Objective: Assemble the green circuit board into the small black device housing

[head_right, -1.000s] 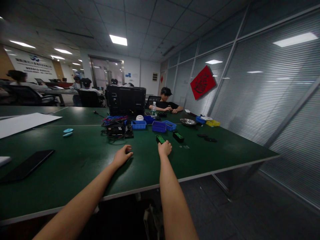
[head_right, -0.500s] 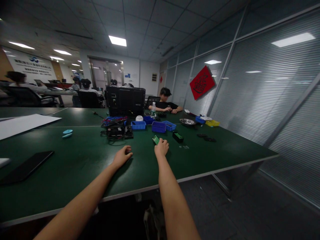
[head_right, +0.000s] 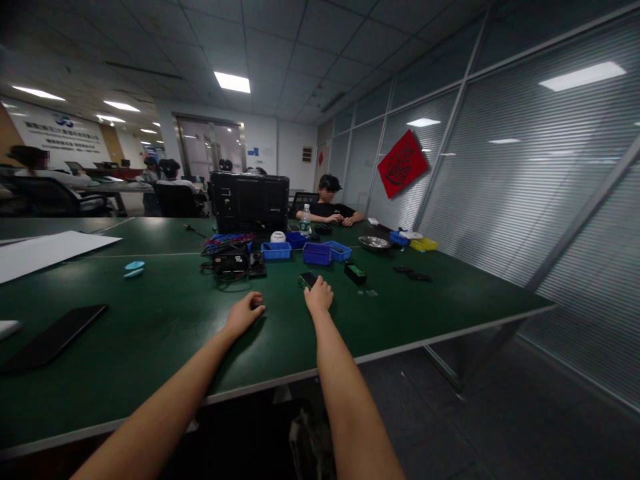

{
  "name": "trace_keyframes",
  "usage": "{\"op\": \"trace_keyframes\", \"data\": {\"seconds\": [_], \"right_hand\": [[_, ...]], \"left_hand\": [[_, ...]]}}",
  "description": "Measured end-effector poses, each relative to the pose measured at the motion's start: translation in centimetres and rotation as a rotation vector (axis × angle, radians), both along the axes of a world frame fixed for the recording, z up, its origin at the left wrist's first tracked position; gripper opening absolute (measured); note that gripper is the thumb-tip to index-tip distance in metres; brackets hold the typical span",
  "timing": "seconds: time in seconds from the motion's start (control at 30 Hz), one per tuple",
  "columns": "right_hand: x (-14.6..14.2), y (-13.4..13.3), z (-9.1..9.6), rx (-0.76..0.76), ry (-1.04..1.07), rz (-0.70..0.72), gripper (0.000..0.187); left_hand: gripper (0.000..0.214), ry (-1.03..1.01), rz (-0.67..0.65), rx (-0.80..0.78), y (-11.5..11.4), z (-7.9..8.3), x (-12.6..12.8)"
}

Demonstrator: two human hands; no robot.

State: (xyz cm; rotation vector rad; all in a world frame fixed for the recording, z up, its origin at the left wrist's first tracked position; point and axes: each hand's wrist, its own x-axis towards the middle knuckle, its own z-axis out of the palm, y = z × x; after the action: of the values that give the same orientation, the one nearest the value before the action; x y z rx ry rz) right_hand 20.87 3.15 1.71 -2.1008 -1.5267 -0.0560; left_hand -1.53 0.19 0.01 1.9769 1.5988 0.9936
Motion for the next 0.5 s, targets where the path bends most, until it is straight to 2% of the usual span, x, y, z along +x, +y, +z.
{"op": "trace_keyframes", "data": {"seconds": [0.27,0.5], "right_hand": [[0.39,0.05,-0.11,-0.014,0.016,-0.024,0.048],[0.34,-0.29,0.17,-0.003,-0.008,0.001,0.042]], "left_hand": [[0.032,0.012,0.001,0.039,0.19,-0.40,-0.06],[0.032,0.019,0.010,0.007,-0.38,0.20,0.09]]}}
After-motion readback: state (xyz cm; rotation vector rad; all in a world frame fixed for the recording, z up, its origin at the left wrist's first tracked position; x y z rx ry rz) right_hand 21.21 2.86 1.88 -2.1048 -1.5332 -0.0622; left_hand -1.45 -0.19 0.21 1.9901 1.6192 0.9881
